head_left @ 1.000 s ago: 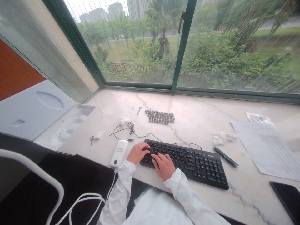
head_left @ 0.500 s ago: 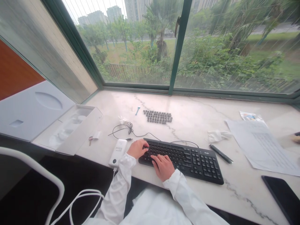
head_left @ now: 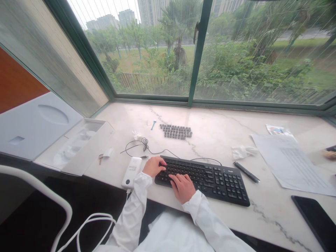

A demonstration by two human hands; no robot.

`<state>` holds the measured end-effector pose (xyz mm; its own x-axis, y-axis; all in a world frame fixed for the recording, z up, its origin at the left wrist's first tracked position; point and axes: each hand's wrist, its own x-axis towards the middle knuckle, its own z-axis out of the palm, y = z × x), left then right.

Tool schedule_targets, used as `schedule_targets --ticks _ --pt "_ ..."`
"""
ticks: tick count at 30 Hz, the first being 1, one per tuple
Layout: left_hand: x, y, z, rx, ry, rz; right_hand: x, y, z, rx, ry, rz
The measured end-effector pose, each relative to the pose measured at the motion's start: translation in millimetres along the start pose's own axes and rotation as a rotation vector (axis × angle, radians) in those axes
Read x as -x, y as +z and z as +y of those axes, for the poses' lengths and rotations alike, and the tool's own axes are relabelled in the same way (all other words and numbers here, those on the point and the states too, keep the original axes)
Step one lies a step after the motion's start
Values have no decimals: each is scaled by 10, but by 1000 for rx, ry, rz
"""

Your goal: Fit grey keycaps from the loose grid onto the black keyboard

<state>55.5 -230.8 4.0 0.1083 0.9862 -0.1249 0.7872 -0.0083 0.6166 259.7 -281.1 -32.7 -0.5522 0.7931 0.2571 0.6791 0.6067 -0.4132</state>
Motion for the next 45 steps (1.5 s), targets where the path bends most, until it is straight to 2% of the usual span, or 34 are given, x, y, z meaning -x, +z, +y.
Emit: schedule_targets --ticks 17,33,38,41,45 --pt "-28 17 -72 106 -21 -23 -46 38 23 -6 -5 11" --pt "-38 -30 57 -92 -27 -21 -55 25 28 10 -14 16" --pt "-36 -29 50 -79 -28 -18 -51 9 23 25 -14 9" --pt "-73 -34 35 -73 -63 -49 -55 7 19 33 -15 3" --pt "-187 -52 28 -86 -135 -151 -114 6 -6 73 4 -9"
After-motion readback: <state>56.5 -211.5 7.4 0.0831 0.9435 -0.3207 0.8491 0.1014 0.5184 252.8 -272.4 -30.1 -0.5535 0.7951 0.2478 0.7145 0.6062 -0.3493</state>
